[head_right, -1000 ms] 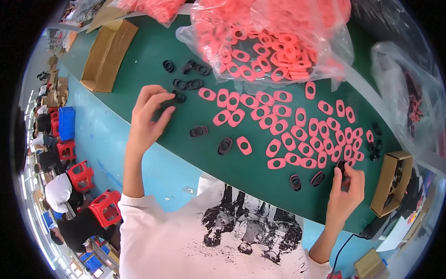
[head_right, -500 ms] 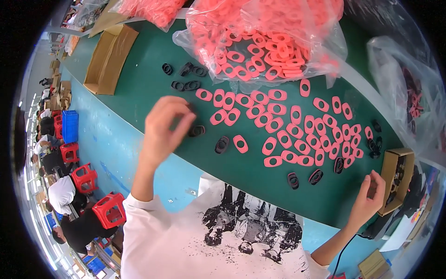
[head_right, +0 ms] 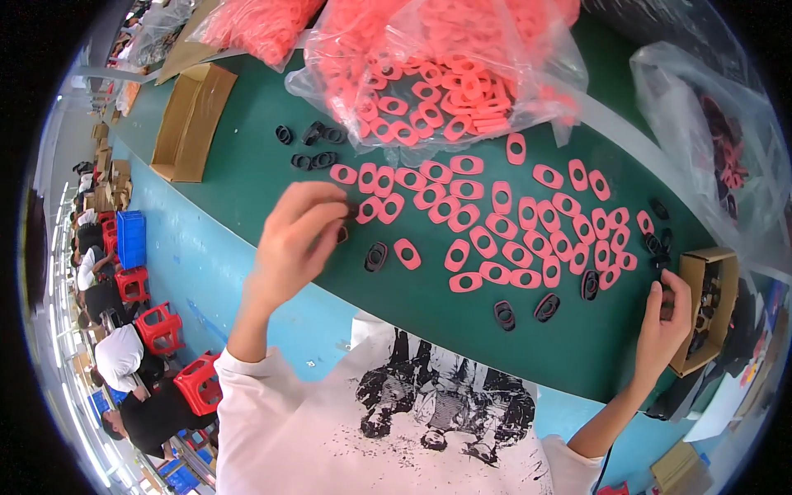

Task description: The person spreads pink pads across the table, takes black plastic pieces from a box, and assembles them by fitting the pink pads onto the black pieces by hand.

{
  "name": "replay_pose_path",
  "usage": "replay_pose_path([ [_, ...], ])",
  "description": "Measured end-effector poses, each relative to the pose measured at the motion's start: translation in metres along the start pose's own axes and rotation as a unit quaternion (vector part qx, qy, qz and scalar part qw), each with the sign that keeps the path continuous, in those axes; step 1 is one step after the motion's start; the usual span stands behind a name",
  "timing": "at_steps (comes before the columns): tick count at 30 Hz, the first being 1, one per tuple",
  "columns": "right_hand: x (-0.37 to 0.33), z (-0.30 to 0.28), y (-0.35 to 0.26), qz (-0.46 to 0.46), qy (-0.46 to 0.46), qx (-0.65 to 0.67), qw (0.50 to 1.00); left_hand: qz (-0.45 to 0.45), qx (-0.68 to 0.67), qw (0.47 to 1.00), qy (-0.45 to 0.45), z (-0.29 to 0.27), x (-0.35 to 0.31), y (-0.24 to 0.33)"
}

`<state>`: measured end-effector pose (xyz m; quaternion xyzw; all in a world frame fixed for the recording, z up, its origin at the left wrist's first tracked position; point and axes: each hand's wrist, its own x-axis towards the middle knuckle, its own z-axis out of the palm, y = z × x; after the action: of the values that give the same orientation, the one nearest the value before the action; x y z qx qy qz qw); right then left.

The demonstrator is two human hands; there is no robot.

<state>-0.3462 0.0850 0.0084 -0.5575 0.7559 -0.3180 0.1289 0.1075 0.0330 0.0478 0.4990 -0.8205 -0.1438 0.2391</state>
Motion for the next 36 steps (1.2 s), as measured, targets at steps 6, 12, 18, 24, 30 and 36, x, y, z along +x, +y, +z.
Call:
replay_pose_path([
  [6, 0.006, -0.004, 0.008, -0.008, -0.010, -0.001, 1.000, -0.032, -0.026, 0.999, -0.027, 0.005, 0.006, -0.003],
  [12, 0.005, -0.010, 0.003, -0.019, -0.003, -0.008, 1.000, 0.009, 0.042, 0.998, 0.049, 0.040, 0.020, 0.022],
  [18, 0.014, -0.006, -0.016, -0.042, 0.001, 0.004, 0.999, -0.057, 0.107, 0.991, 0.063, 0.043, 0.017, 0.032],
  [24, 0.017, -0.005, -0.025, -0.007, 0.007, 0.032, 0.999, -0.043, 0.100, 0.991, 0.074, 0.053, 0.014, 0.029],
  [30, 0.009, -0.010, -0.010, -0.066, -0.051, 0.009, 0.996, -0.055, 0.112, 0.991, 0.054, 0.051, 0.019, 0.036],
  [36, -0.010, -0.016, -0.005, -0.108, -0.053, -0.009, 0.993, -0.029, 0.115, 0.992, 0.038, 0.051, 0.021, 0.038],
])
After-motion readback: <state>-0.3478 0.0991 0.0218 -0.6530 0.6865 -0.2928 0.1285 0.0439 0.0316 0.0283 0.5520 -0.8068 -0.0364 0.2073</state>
